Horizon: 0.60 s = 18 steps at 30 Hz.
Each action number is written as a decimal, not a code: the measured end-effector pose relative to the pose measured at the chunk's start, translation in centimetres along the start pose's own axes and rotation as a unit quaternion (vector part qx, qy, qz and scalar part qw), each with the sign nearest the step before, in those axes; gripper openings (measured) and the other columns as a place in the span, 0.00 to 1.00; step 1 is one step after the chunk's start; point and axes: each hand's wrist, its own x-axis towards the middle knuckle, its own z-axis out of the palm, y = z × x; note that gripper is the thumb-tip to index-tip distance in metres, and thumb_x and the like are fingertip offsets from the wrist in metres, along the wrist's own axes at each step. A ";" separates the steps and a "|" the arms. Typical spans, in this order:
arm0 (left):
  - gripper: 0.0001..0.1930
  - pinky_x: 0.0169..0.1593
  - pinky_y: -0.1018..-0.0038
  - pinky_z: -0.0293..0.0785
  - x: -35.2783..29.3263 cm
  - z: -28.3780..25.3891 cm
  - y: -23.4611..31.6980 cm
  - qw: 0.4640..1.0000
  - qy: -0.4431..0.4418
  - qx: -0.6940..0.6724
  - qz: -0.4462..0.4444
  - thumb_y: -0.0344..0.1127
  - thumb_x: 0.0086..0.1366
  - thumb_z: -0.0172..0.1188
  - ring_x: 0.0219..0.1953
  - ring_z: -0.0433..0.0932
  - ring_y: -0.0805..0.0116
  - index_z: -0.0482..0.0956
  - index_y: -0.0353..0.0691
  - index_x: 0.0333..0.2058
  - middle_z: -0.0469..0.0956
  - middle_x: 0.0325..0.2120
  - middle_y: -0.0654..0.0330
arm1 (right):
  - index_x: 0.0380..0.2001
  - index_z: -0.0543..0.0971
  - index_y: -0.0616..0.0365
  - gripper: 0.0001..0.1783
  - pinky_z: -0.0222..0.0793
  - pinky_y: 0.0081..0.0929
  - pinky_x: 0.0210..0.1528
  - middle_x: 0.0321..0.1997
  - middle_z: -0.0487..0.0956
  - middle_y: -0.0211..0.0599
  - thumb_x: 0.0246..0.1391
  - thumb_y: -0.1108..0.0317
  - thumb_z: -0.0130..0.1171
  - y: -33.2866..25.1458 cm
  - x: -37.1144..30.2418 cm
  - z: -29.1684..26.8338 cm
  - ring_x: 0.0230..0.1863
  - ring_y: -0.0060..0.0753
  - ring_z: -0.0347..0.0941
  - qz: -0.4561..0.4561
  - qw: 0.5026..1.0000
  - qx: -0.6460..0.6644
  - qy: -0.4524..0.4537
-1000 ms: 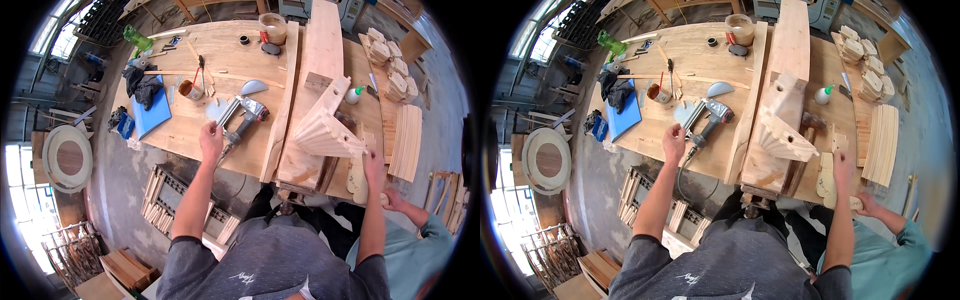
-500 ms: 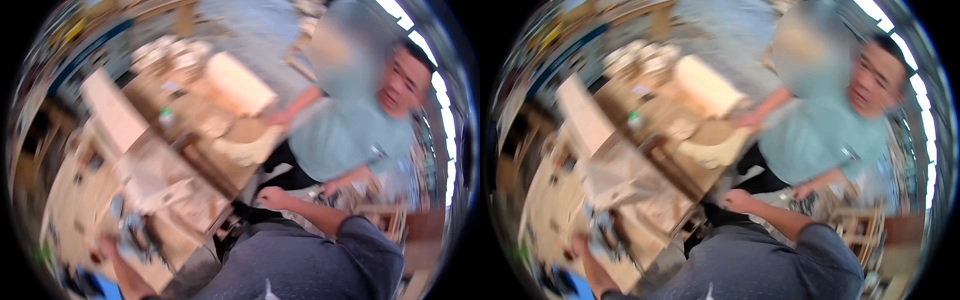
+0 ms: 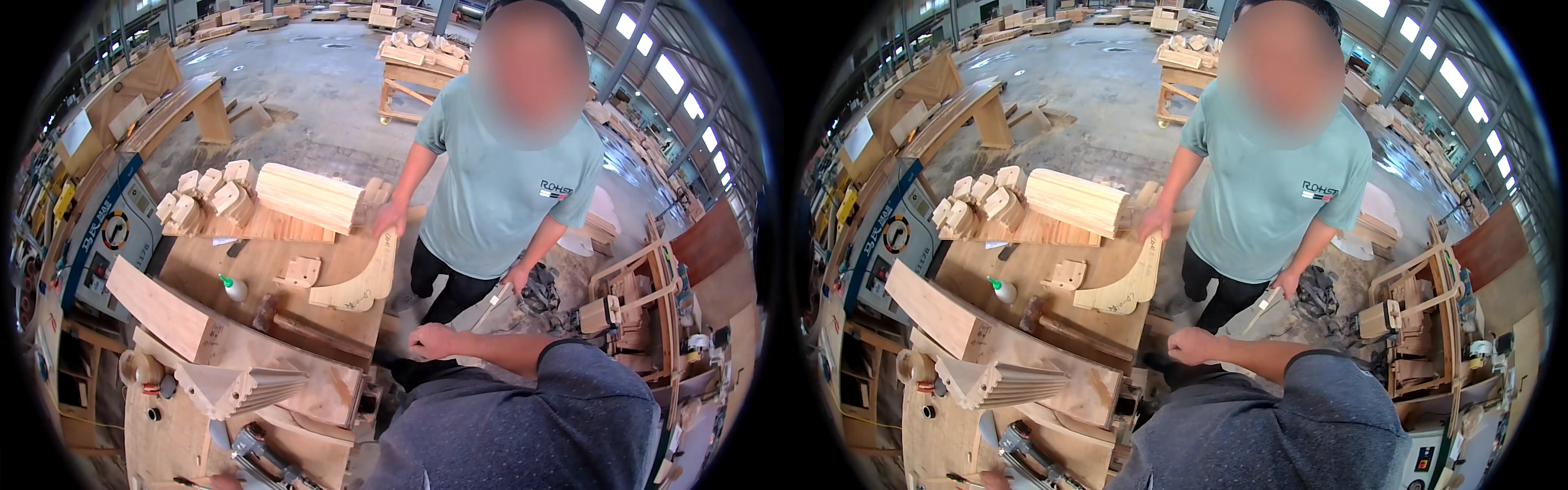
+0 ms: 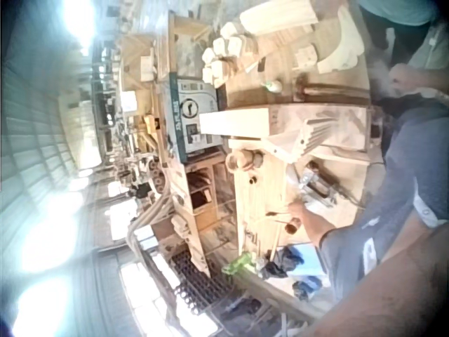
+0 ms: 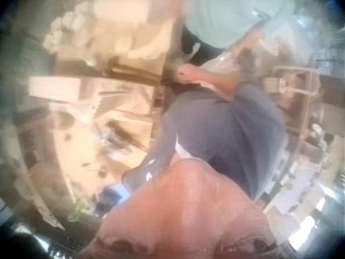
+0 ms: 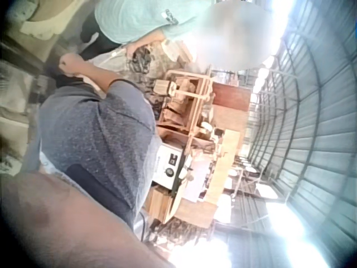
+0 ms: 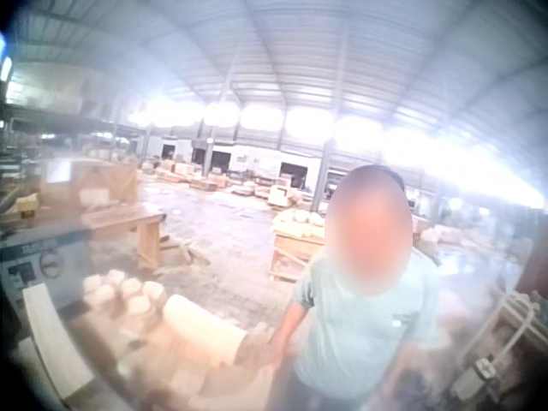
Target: The person assembles a wooden decorative column by applying glue to pre-drilled holes in curved wooden segments and inserting wooden dowels. They use a hammer to tap the dowels into place and a pneumatic nail gun to secure the joints. The person also uses a sanding block to smooth the edges of the wooden pieces.
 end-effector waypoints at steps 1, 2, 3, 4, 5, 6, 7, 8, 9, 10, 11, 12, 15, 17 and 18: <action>0.18 0.39 0.62 0.81 0.1 -0.4 0.5 1.000 0.008 -0.017 -0.013 0.54 0.69 0.58 0.42 0.86 0.65 0.91 0.51 0.36 0.87 0.40 0.63 | 0.29 0.85 0.57 0.14 0.77 0.50 0.41 0.30 0.85 0.49 0.57 0.58 0.58 0.1 0.2 -0.2 0.36 0.57 0.82 0.007 1.000 0.002 -0.011; 0.17 0.39 0.61 0.82 -0.1 -0.8 0.2 0.999 0.015 -0.034 -0.036 0.54 0.67 0.61 0.44 0.85 0.63 0.90 0.49 0.37 0.86 0.42 0.62 | 0.29 0.85 0.56 0.14 0.77 0.50 0.40 0.30 0.85 0.48 0.57 0.58 0.58 -0.1 1.0 0.0 0.36 0.57 0.82 0.005 1.000 0.004 -0.023; 0.18 0.39 0.60 0.82 -0.3 -1.2 0.1 0.997 0.022 -0.052 -0.059 0.54 0.65 0.64 0.46 0.84 0.61 0.90 0.47 0.38 0.85 0.44 0.60 | 0.29 0.85 0.56 0.14 0.77 0.49 0.40 0.29 0.85 0.48 0.57 0.58 0.58 -0.2 1.5 -0.1 0.36 0.57 0.82 -0.015 1.000 -0.008 -0.004; 0.19 0.39 0.58 0.83 -1.4 -0.8 -0.7 0.993 0.020 -0.070 -0.088 0.54 0.63 0.66 0.48 0.84 0.59 0.89 0.46 0.39 0.83 0.46 0.59 | 0.30 0.85 0.56 0.14 0.77 0.49 0.39 0.29 0.84 0.47 0.57 0.58 0.58 -0.3 2.0 -0.1 0.35 0.57 0.82 -0.039 0.999 -0.021 0.006; 0.20 0.39 0.57 0.83 -3.2 -0.7 -0.9 0.990 0.010 -0.087 -0.109 0.54 0.61 0.69 0.50 0.83 0.57 0.88 0.44 0.40 0.82 0.48 0.57 | 0.30 0.85 0.56 0.14 0.77 0.49 0.39 0.28 0.84 0.47 0.57 0.58 0.58 -0.2 1.8 -0.2 0.35 0.56 0.82 -0.055 0.998 -0.036 0.009; 0.24 0.40 0.56 0.84 -3.3 -1.2 1.1 0.995 -0.053 -0.062 -0.055 0.62 0.56 0.73 0.52 0.83 0.59 0.90 0.49 0.40 0.81 0.51 0.59 | 0.30 0.85 0.55 0.14 0.78 0.48 0.40 0.29 0.85 0.46 0.57 0.58 0.59 0.1 0.7 -0.8 0.36 0.56 0.82 -0.025 0.999 -0.021 0.008; 0.27 0.40 0.55 0.85 -3.9 -1.2 0.6 0.995 -0.041 -0.060 -0.072 0.68 0.52 0.74 0.48 0.84 0.59 0.91 0.53 0.40 0.83 0.48 0.59 | 0.31 0.85 0.55 0.14 0.78 0.47 0.40 0.31 0.85 0.46 0.57 0.58 0.59 -0.3 0.7 -1.2 0.37 0.56 0.83 -0.017 1.000 0.005 0.000; 0.25 0.39 0.55 0.85 -3.6 -4.5 5.0 0.991 -0.053 -0.102 -0.063 0.64 0.53 0.74 0.42 0.86 0.55 0.91 0.50 0.38 0.85 0.43 0.58 | 0.31 0.86 0.55 0.14 0.78 0.47 0.43 0.34 0.86 0.46 0.57 0.58 0.59 0.7 -1.0 -2.0 0.39 0.54 0.83 0.002 0.999 -0.028 0.017; 0.21 0.39 0.55 0.85 -3.4 -2.1 0.8 0.993 0.013 -0.101 -0.061 0.55 0.57 0.72 0.38 0.87 0.50 0.89 0.43 0.38 0.86 0.41 0.54 | 0.33 0.86 0.58 0.12 0.78 0.46 0.44 0.35 0.85 0.45 0.58 0.60 0.64 0.0 0.0 -1.5 0.40 0.53 0.82 -0.027 1.000 -0.001 0.009; 0.16 0.40 0.56 0.85 -3.5 -2.8 3.0 0.954 0.059 -0.248 -0.155 0.46 0.60 0.68 0.39 0.87 0.48 0.85 0.39 0.38 0.86 0.40 0.50 | 0.32 0.86 0.58 0.11 0.78 0.45 0.44 0.34 0.85 0.46 0.57 0.61 0.65 0.4 -0.2 -1.9 0.39 0.52 0.82 -0.023 0.999 -0.008 0.020; 0.15 0.41 0.54 0.84 -4.1 -2.0 1.4 0.947 0.071 -0.251 -0.186 0.42 0.61 0.65 0.39 0.87 0.49 0.83 0.37 0.40 0.86 0.38 0.48 | 0.31 0.86 0.59 0.11 0.78 0.44 0.43 0.34 0.84 0.46 0.56 0.62 0.65 -0.1 0.6 -1.7 0.38 0.51 0.82 -0.040 0.999 -0.006 0.023; 0.12 0.42 0.56 0.85 -4.6 -0.9 -0.9 0.946 0.094 -0.242 -0.196 0.39 0.61 0.65 0.40 0.87 0.49 0.84 0.37 0.37 0.86 0.36 0.48 | 0.31 0.86 0.59 0.10 0.78 0.44 0.42 0.34 0.84 0.47 0.56 0.62 0.65 -0.8 1.3 -1.5 0.38 0.52 0.82 -0.059 0.998 -0.003 0.015; 0.08 0.38 0.54 0.83 -7.3 0.7 -6.2 0.958 0.150 -0.198 -0.142 0.35 0.55 0.66 0.33 0.86 0.48 0.84 0.38 0.31 0.85 0.29 0.48 | 0.30 0.85 0.61 0.10 0.77 0.43 0.41 0.33 0.84 0.47 0.56 0.64 0.65 -2.6 2.6 -1.3 0.37 0.52 0.82 -0.110 0.993 0.036 -0.003; 0.08 0.41 0.54 0.83 -7.2 -2.0 -2.2 0.899 0.150 -0.341 -0.230 0.36 0.56 0.66 0.36 0.86 0.46 0.83 0.39 0.31 0.84 0.29 0.46 | 0.30 0.83 0.62 0.10 0.76 0.42 0.40 0.32 0.83 0.48 0.57 0.66 0.64 -3.1 2.2 -2.3 0.36 0.53 0.81 -0.135 0.991 0.013 0.017; 0.09 0.42 0.54 0.82 -7.6 -3.9 -1.3 0.890 0.148 -0.379 -0.206 0.36 0.56 0.68 0.38 0.86 0.45 0.84 0.38 0.33 0.84 0.30 0.44 | 0.30 0.83 0.62 0.09 0.76 0.40 0.39 0.31 0.83 0.48 0.57 0.67 0.65 -3.7 2.1 -2.7 0.35 0.51 0.81 -0.145 0.989 0.004 0.014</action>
